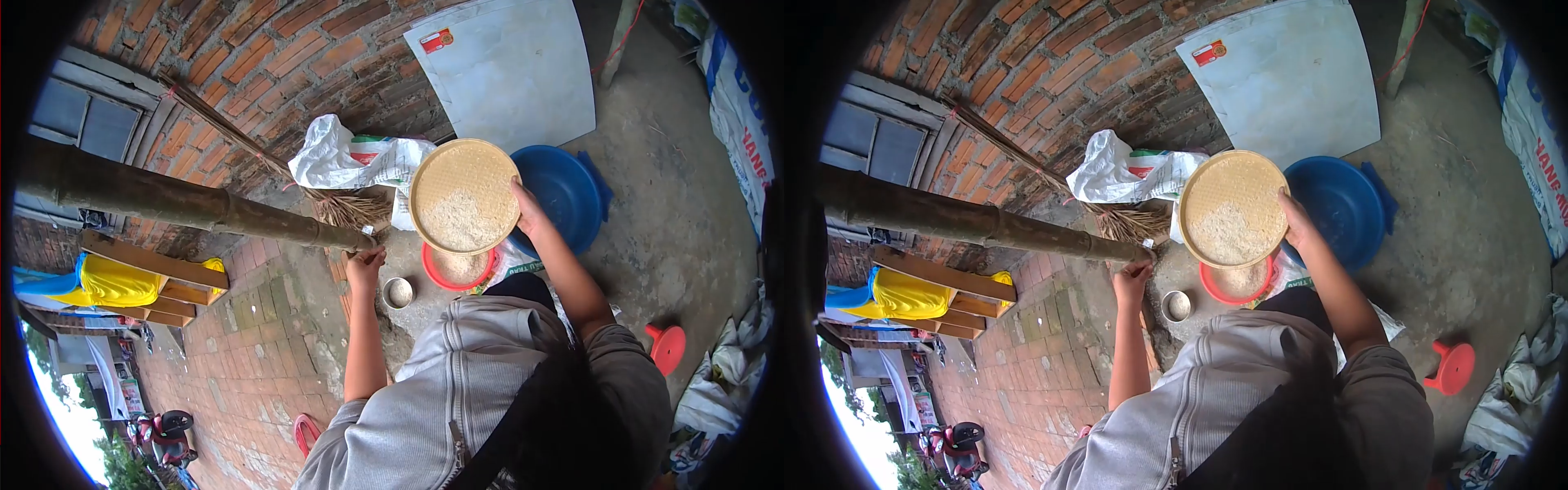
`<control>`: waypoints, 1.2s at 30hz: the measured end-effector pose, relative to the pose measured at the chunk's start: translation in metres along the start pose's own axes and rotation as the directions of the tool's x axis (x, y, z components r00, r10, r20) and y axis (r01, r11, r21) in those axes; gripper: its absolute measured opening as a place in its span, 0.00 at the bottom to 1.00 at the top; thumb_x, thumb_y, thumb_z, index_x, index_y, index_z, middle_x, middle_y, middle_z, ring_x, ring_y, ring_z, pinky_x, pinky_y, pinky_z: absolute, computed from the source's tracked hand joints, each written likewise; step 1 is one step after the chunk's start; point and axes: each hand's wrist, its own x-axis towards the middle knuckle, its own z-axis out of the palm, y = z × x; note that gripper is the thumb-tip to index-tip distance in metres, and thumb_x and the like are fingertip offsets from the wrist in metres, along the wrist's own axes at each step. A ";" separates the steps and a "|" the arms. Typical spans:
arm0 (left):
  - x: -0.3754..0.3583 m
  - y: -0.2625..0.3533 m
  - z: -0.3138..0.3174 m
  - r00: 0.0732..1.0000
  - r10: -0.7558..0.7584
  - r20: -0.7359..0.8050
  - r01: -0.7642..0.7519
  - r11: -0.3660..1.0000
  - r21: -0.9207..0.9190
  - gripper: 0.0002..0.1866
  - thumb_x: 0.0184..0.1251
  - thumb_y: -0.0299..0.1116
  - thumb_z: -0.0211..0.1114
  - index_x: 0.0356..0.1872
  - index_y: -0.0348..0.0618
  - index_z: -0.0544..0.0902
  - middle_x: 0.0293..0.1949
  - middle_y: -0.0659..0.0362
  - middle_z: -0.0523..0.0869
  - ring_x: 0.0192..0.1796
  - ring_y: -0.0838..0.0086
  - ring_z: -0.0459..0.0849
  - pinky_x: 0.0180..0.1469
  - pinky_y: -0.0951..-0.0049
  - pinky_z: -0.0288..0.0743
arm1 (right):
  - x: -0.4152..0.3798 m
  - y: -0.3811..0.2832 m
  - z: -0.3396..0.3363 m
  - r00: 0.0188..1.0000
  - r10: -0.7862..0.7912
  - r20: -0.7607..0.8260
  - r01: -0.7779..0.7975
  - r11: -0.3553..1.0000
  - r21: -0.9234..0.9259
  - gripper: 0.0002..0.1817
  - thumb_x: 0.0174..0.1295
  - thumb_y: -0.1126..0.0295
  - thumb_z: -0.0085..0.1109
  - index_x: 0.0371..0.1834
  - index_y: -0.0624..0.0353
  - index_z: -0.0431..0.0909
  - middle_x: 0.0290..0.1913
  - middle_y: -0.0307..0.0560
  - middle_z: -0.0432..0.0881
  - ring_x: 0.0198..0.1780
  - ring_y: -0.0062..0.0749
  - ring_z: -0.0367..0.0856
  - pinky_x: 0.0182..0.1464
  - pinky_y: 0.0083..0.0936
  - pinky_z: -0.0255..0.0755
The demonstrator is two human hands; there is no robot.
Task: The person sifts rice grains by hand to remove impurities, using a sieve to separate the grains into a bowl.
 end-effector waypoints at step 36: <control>-0.064 0.274 0.004 0.920 0.385 0.074 -0.391 0.888 0.244 0.21 0.65 0.42 0.59 0.18 0.37 0.82 0.13 0.52 0.77 0.17 0.62 0.79 0.23 0.66 0.71 | -0.002 0.006 0.070 0.982 0.149 0.117 -0.140 0.987 -0.084 0.24 0.68 0.57 0.45 0.61 0.63 0.66 0.57 0.52 0.74 0.58 0.39 0.73 0.59 0.36 0.67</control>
